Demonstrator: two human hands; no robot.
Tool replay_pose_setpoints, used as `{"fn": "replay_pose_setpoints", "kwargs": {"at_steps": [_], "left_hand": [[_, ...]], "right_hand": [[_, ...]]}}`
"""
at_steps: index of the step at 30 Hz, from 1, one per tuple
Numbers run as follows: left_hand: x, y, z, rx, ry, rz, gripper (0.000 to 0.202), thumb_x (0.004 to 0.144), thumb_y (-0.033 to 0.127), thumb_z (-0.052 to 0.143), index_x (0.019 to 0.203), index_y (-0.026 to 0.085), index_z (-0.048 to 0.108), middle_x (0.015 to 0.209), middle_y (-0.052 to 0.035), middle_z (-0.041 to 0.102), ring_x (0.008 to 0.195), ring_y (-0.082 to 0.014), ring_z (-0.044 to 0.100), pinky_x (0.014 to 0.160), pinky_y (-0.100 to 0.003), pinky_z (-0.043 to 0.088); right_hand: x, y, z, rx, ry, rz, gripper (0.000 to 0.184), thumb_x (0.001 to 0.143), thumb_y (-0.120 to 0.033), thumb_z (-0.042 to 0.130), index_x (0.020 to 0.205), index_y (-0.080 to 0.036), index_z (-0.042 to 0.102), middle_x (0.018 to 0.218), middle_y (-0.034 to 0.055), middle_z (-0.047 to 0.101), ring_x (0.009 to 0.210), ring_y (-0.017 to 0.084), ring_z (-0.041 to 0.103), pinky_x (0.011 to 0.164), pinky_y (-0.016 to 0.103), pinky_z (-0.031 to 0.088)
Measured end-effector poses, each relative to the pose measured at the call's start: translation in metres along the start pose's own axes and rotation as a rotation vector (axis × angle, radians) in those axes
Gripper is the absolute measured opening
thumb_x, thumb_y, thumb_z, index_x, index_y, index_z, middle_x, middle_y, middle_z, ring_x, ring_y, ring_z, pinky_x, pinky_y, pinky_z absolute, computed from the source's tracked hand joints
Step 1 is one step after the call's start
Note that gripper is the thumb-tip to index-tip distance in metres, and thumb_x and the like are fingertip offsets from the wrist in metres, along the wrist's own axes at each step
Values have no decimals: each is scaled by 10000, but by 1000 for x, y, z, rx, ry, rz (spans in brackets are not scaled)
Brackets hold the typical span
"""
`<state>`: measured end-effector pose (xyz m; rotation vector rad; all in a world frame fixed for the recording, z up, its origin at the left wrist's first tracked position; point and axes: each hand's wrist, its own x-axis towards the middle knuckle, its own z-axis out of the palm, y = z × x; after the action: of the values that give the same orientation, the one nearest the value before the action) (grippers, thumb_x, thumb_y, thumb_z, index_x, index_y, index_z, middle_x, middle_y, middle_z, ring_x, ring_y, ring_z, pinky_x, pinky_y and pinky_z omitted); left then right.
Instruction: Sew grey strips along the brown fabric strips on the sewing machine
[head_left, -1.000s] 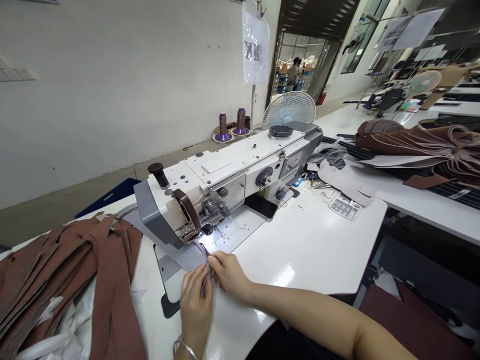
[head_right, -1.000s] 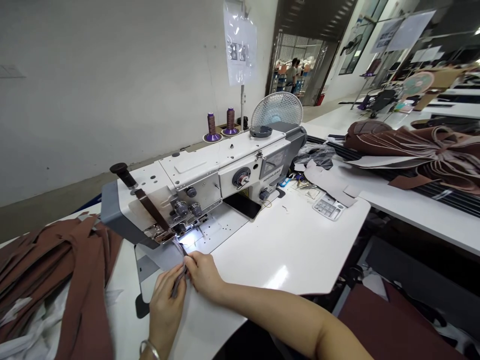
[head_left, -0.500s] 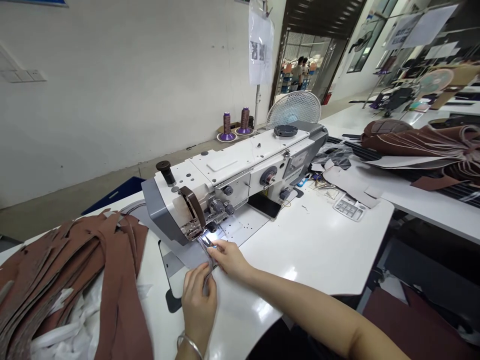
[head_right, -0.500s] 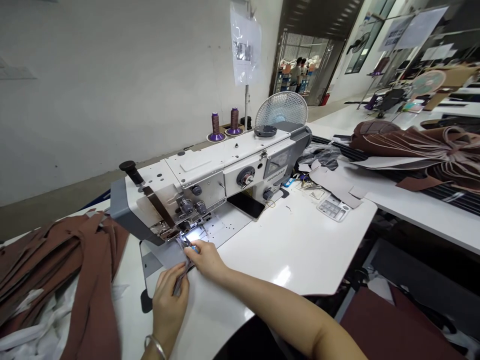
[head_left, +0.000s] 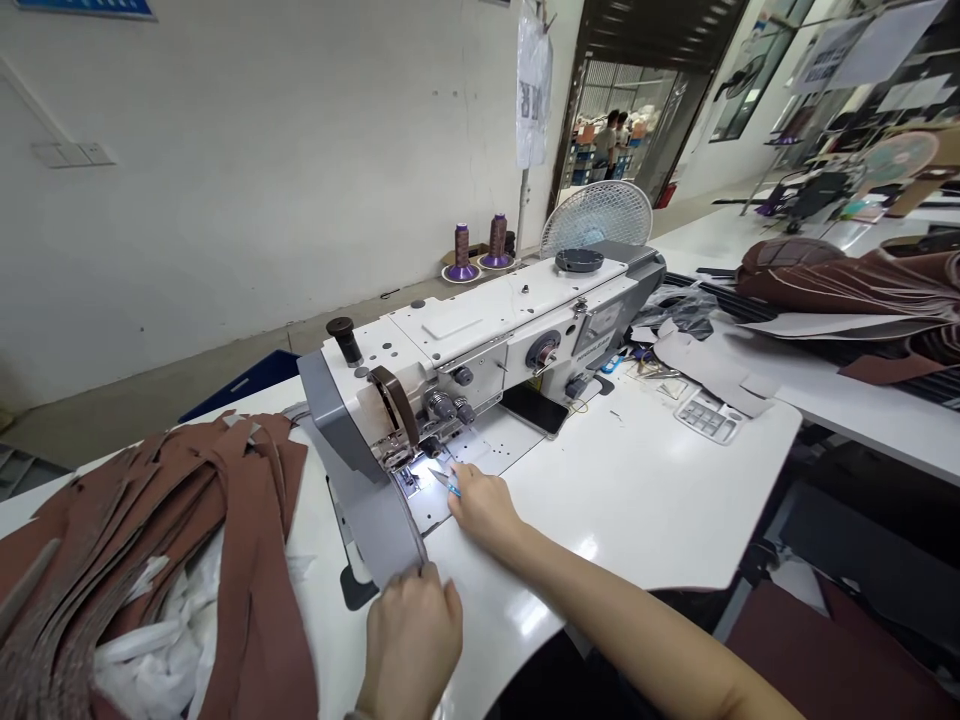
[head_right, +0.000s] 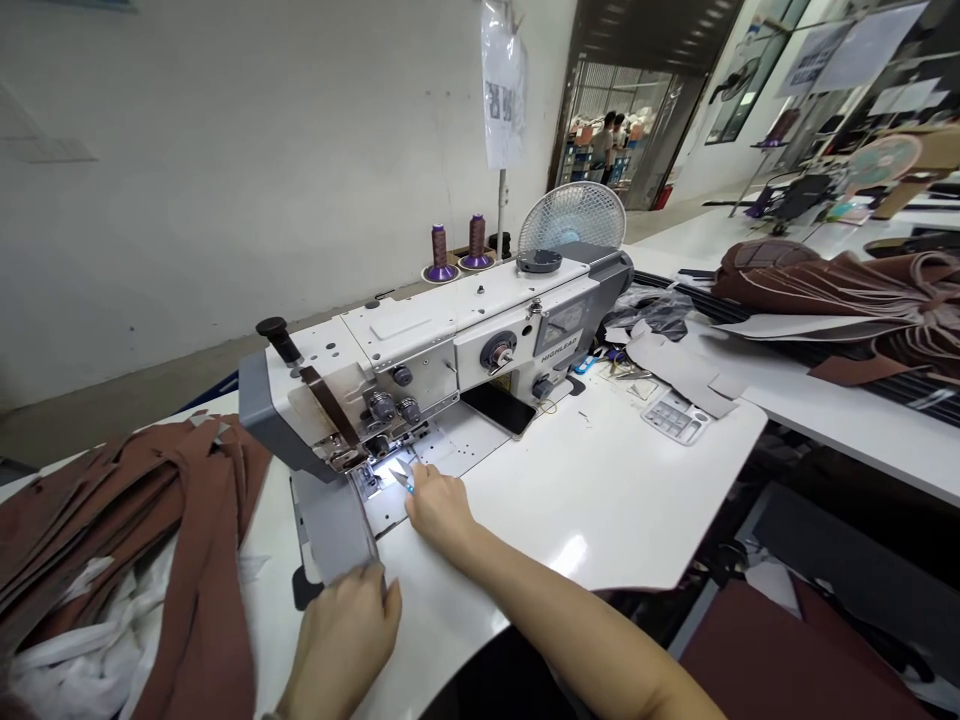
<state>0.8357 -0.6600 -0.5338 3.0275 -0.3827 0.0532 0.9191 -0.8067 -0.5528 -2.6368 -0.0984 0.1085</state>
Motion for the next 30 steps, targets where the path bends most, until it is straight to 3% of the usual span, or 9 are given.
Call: {"fn": "replay_pose_setpoints", "kwargs": {"at_steps": [2,6,10,14,17,19,24,26,30], "left_hand": [[-1,-4,-20,-34,-158,-67,292,892,397,478,792,202,672,669,-101,676,615,-293,643,545,-336,386],[9,-23,-38,-122,-169,-223,306,932,460,432,826,220,589,799,-70,690,758,-272,666,593,-310,380],[16,-34,-24,-231,-127,-257,174,907,385,500,963,223,532,874,-49,685,762,-251,660,595,-292,372],[16,-37,-11,-235,-67,-252,120,907,275,435,837,222,517,843,-64,682,722,-243,640,598,-297,349],[18,-46,-9,-380,-98,-278,274,912,363,377,697,237,489,697,-42,645,651,-230,598,604,-306,347],[22,-55,-7,-603,-179,-302,325,872,456,397,646,238,479,599,-20,594,597,-214,576,608,-307,373],[29,-72,-10,-1063,-311,-423,496,637,716,533,616,223,479,557,11,539,514,-173,539,521,-278,370],[30,-74,-13,-1087,-336,-415,517,603,719,577,649,209,509,556,24,521,520,-161,523,517,-268,358],[29,-71,-13,-1031,-284,-316,442,593,556,690,804,183,586,610,48,521,569,-139,494,572,-262,372]], "right_hand": [[0,3,2,-39,1,-8,378,879,-210,456,1248,-148,505,1150,140,627,921,253,633,773,338,415],[-3,2,6,-74,-6,-52,376,892,-229,455,1262,-171,489,1192,120,619,983,245,621,777,326,419],[-5,0,7,-99,-7,-79,366,901,-237,459,1260,-174,487,1209,115,612,995,247,615,762,323,422],[-5,0,5,-121,-17,-93,349,910,-243,455,1252,-178,484,1174,112,620,962,244,621,744,325,426],[-5,0,4,-128,-21,-100,350,915,-250,457,1256,-178,483,1174,114,619,959,244,620,736,324,429],[-6,0,5,-129,-20,-103,354,917,-249,458,1262,-176,482,1193,117,613,966,247,619,739,324,429],[-7,0,5,-122,-22,-119,356,922,-254,459,1267,-173,488,1188,112,622,960,246,625,729,320,429],[-7,-1,4,-115,-24,-133,359,930,-270,451,1273,-172,490,1178,104,628,957,247,629,724,325,433],[-9,-2,2,-104,-23,-162,377,941,-285,438,1294,-163,486,1179,106,629,967,251,630,737,333,438]]}}
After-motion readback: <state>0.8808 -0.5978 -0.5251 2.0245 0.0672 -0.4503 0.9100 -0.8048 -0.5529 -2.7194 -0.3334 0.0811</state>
